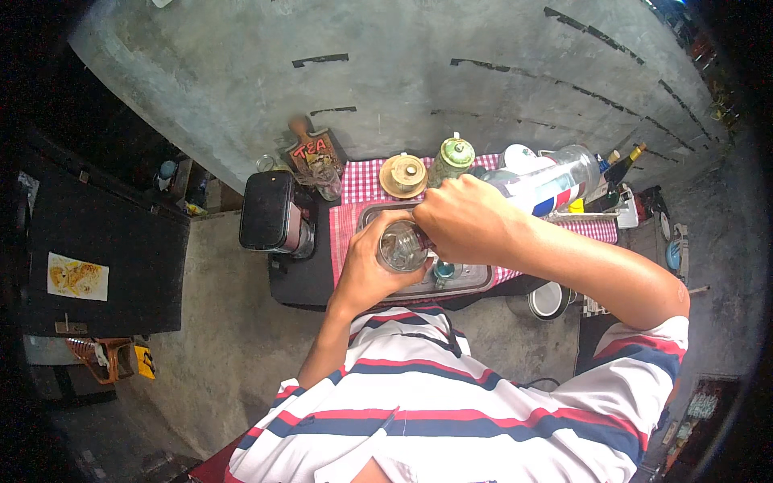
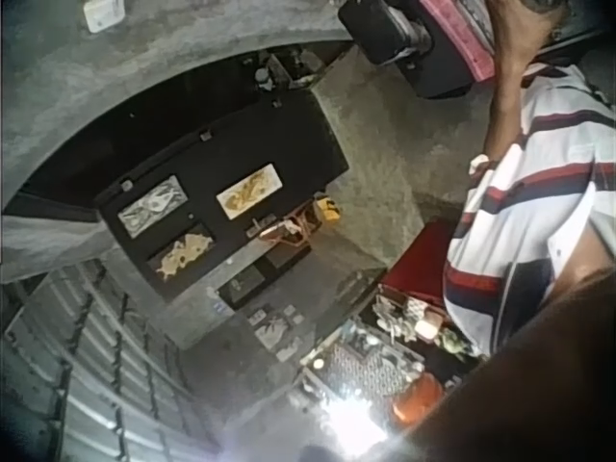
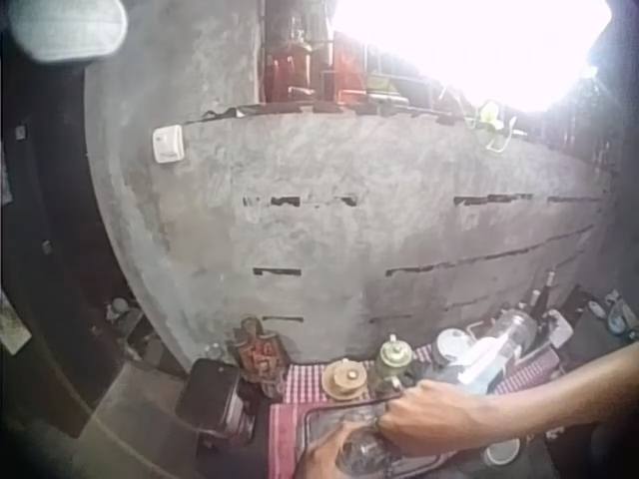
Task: Pouring liquid from a bottle into several glasses on a tray.
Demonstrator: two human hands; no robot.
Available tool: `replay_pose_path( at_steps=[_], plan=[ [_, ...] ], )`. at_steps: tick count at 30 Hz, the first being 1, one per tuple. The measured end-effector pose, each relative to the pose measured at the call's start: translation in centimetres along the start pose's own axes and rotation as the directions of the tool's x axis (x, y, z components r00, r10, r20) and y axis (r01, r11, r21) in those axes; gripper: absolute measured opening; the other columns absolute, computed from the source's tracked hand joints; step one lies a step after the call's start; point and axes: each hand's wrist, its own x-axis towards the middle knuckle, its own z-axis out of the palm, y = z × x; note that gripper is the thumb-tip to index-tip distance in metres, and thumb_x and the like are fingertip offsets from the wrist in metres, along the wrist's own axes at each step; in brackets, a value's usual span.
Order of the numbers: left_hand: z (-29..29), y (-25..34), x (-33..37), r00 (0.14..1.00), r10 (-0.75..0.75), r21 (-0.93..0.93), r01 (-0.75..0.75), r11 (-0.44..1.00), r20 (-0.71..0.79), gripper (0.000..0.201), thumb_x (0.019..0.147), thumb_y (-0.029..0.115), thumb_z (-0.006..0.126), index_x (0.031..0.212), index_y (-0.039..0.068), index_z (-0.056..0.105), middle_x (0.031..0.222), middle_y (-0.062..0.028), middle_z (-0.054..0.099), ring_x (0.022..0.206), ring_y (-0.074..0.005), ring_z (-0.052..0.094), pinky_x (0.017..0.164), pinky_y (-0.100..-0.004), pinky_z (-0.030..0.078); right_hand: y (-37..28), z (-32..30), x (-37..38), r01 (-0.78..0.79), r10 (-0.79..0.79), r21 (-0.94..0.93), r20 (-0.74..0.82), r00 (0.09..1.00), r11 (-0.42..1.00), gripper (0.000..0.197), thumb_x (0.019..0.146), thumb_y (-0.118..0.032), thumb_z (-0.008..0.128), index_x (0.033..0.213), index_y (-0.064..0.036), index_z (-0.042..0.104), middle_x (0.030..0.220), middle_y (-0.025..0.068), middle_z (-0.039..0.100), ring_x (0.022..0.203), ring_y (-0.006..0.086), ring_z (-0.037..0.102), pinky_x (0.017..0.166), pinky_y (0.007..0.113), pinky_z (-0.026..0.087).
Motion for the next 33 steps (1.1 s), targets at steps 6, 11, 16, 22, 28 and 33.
replay_pose_path(
  at_steps=[6, 11, 16, 22, 28, 33],
  plan=[
    [0.0, -0.3, 0.1, 1.000, 0.022, 0.029, -0.022, 0.999, -0.013, 0.059, 0.065, 0.013, 0.086, 0.116, 0.004, 0.058, 0.100, -0.0121, 0.069, 0.096, -0.0258, 0.068, 0.086, -0.0369, 0.052, 0.2, 0.3, 0.2, 0.020, -0.019, 0.011, -0.022, 1.000, 1.000, 0.010, 0.062, -0.009, 0.070, 0.067, -0.0008, 0.069, 0.063, 0.0172, 0.065, 0.062, 0.0322, 0.068, 0.059, 0.039, 0.054],
    [0.0, -0.4, 0.1, 1.000, -0.003, -0.009, 0.002, 1.000, -0.006, 0.058, 0.064, 0.011, 0.085, 0.115, 0.004, 0.058, 0.100, -0.0120, 0.069, 0.096, -0.0252, 0.069, 0.086, -0.0355, 0.052, 0.3, 0.4, 0.3, 0.011, -0.009, 0.046, -0.039, 0.999, 0.999, 0.014, 0.061, -0.012, 0.069, 0.064, 0.0014, 0.065, 0.062, 0.0189, 0.063, 0.061, 0.0354, 0.066, 0.059, 0.042, 0.053],
    [-0.1, -0.3, -0.1, 0.999, -0.021, -0.002, 0.021, 1.000, -0.026, 0.058, 0.064, 0.011, 0.086, 0.114, 0.004, 0.058, 0.099, -0.0116, 0.068, 0.095, -0.0255, 0.069, 0.085, -0.0353, 0.052, 0.2, 0.4, 0.4, 0.012, -0.010, 0.065, -0.036, 0.999, 0.998, 0.010, 0.062, -0.007, 0.069, 0.066, 0.0017, 0.067, 0.063, 0.0194, 0.064, 0.062, 0.0336, 0.068, 0.058, 0.040, 0.054],
    [-0.2, -1.0, -0.2, 0.998, -0.005, -0.006, 0.005, 1.000, -0.061, 0.056, 0.064, 0.011, 0.085, 0.111, 0.004, 0.057, 0.095, -0.0102, 0.067, 0.091, -0.0221, 0.068, 0.082, -0.0334, 0.051, 0.7, 1.5, 1.3, -0.025, 0.027, 0.102, -0.013, 1.000, 0.994, 0.014, 0.063, -0.012, 0.070, 0.067, 0.0005, 0.065, 0.062, 0.0190, 0.062, 0.063, 0.0370, 0.065, 0.061, 0.044, 0.053],
    [-1.1, -1.7, -0.4, 0.993, -0.028, 0.031, 0.032, 0.999, -0.117, 0.055, 0.064, 0.013, 0.086, 0.110, 0.004, 0.057, 0.094, -0.0085, 0.067, 0.087, -0.0179, 0.066, 0.081, -0.0313, 0.051, 0.8, 2.0, 2.7, -0.019, 0.024, 0.210, -0.019, 1.000, 0.978, 0.012, 0.068, -0.010, 0.069, 0.068, 0.0022, 0.066, 0.069, 0.0213, 0.065, 0.070, 0.0384, 0.067, 0.066, 0.046, 0.054],
    [-1.8, -2.5, -0.9, 0.979, -0.054, 0.000, 0.055, 0.999, -0.198, 0.055, 0.066, 0.012, 0.087, 0.112, 0.004, 0.057, 0.097, -0.0055, 0.065, 0.089, -0.0130, 0.062, 0.081, -0.0293, 0.051, 1.4, 4.2, 3.9, 0.029, 0.038, 0.370, -0.171, 0.984, 0.929, 0.016, 0.067, -0.009, 0.070, 0.078, 0.0026, 0.069, 0.072, 0.0220, 0.065, 0.073, 0.0407, 0.065, 0.070, 0.047, 0.053]
  ],
)
